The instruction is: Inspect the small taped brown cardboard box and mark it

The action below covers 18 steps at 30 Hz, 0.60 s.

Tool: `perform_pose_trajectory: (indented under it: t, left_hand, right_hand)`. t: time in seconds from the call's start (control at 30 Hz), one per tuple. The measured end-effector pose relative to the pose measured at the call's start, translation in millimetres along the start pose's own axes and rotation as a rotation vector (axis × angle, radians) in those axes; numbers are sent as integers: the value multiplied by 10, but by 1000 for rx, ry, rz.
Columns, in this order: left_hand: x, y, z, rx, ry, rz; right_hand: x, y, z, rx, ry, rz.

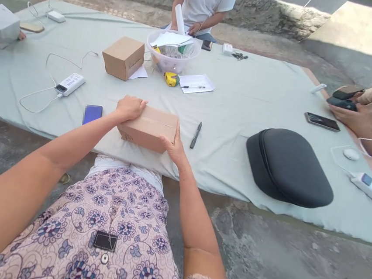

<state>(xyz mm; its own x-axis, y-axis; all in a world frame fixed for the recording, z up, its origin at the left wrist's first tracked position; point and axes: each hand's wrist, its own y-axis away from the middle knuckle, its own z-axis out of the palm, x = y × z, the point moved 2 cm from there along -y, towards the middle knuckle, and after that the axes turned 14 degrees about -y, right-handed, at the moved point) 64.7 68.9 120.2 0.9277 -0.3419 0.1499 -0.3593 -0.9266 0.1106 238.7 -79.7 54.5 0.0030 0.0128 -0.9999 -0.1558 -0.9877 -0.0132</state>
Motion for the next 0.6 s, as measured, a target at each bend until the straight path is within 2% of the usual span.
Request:
perform_pose_trajectory:
  t: [0.1, 0.2, 0.27, 0.37, 0.43, 0.6]
  left_hand:
    - [48, 40, -12, 84, -86, 55]
    - [151, 159, -33, 198, -181, 268]
    - [229, 254, -19, 146, -207, 374]
    - [330, 377, 24, 26, -226, 359]
    - [392, 443, 62, -3, -240, 365]
    - [471, 537, 188, -22, -286, 568]
  right_hand:
    - [53, 6, 57, 44, -11, -40]
    - [101, 16, 112, 107, -46, -91]
    - [129, 7, 136, 151, -82, -132]
    - [168, -16, 152, 200, -133, -162]
    - [187, -24, 155, 221, -150, -158]
    - [197, -10, 165, 220, -168, -177]
